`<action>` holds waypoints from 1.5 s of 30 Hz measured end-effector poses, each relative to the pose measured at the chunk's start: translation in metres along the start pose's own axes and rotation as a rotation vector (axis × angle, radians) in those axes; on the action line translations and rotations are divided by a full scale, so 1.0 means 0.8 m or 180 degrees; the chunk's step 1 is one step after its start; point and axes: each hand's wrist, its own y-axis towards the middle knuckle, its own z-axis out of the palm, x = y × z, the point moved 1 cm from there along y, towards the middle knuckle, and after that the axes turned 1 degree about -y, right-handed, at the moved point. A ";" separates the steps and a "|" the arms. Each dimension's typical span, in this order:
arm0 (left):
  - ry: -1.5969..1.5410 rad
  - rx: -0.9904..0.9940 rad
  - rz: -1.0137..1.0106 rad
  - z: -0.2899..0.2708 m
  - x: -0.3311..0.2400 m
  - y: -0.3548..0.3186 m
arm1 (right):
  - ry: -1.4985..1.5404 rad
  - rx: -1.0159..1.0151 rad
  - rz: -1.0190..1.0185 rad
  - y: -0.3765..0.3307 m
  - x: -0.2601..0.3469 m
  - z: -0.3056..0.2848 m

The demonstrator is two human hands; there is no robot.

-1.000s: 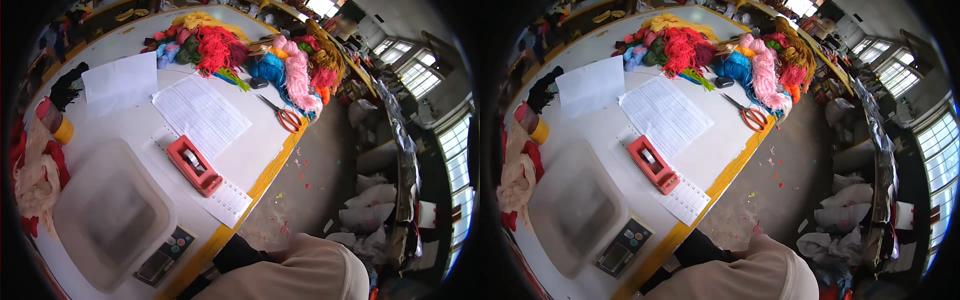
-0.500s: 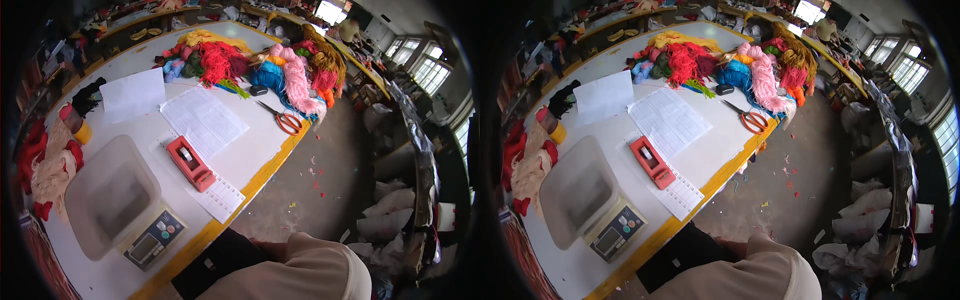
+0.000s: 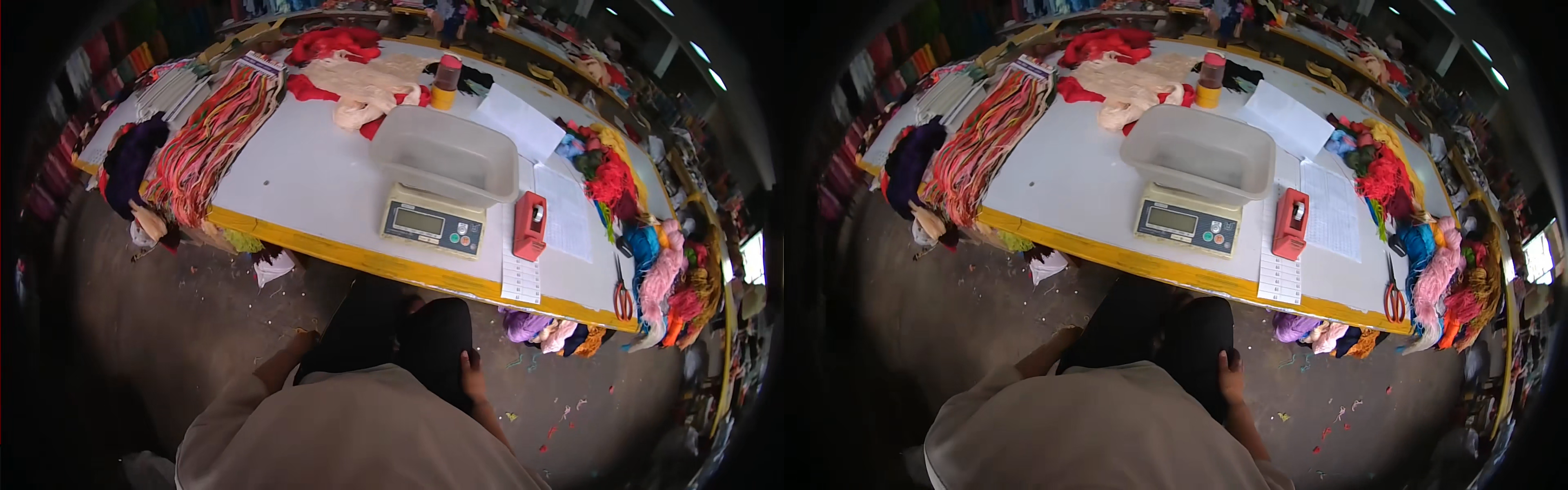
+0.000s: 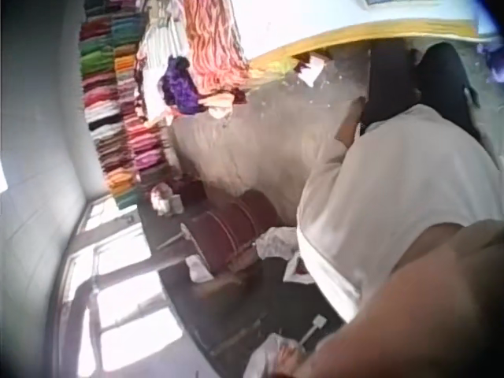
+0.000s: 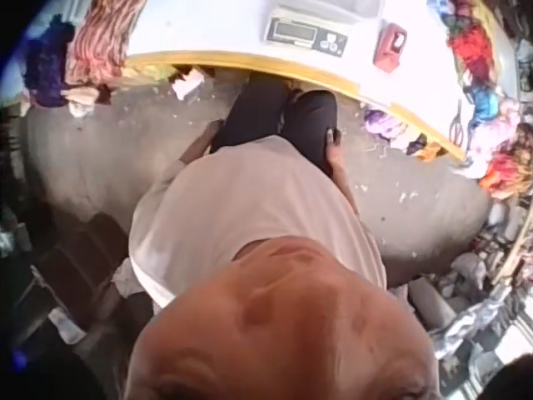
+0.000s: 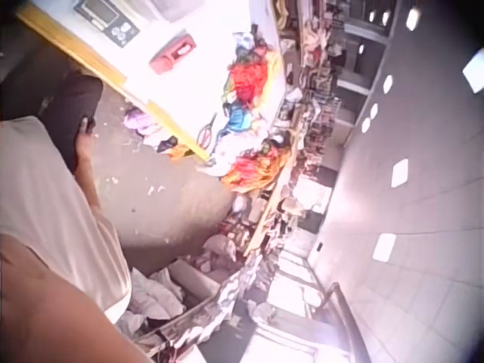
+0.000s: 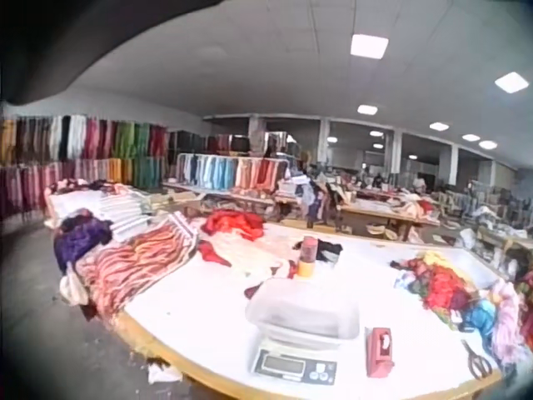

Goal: Weighing bundles of yarn and attaching identification labels.

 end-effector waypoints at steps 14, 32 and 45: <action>-0.1387 -0.3170 0.1844 -0.492 -0.252 0.068 | -0.2025 -0.0131 -0.1094 -0.038 0.187 0.039; 0.1765 -0.1949 0.1479 -0.608 -0.427 0.479 | -0.1856 -0.0245 -0.0443 0.026 0.153 0.021; -0.4991 -0.1400 0.2468 -0.882 -0.277 0.167 | -0.1528 -0.0637 -0.0880 0.016 0.122 0.024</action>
